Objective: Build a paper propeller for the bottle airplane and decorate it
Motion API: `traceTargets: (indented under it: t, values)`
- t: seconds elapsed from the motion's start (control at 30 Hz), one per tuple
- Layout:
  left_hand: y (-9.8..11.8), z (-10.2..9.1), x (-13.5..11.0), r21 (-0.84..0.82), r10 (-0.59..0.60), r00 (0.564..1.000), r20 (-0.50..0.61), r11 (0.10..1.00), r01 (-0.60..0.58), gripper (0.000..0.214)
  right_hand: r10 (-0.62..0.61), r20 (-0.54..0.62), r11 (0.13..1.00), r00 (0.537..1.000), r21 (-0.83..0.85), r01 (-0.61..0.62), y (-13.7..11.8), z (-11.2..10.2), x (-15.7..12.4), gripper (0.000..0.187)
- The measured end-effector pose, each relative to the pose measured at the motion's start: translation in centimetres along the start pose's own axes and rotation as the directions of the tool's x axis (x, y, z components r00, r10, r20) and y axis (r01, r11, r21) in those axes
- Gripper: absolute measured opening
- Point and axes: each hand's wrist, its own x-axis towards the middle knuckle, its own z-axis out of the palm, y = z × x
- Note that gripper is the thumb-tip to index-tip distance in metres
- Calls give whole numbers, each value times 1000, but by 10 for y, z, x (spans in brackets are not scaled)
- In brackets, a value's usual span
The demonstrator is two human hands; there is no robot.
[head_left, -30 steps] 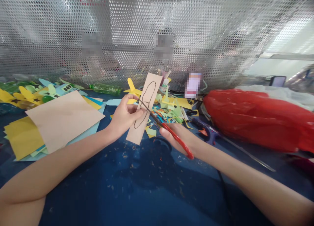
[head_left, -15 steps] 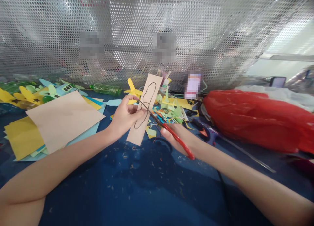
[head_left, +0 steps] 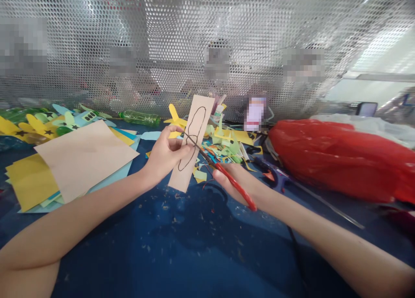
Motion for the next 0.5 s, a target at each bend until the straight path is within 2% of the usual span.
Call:
traceTargets:
  t: [0.2,0.37,0.5]
  values:
    - [-1,0,-1,-9,-20,1000,-17,1000,20,39,-12,17,1000,1000,3,12,0,-2,0,70]
    - [-1,3,-3,-13,-39,998,-49,999,39,53,-39,26,997,999,71,37,-3,-3,-4,63]
    - [0,7,-7,-57,-114,993,-8,992,113,38,-20,27,997,999,74,18,-4,-5,-5,62]
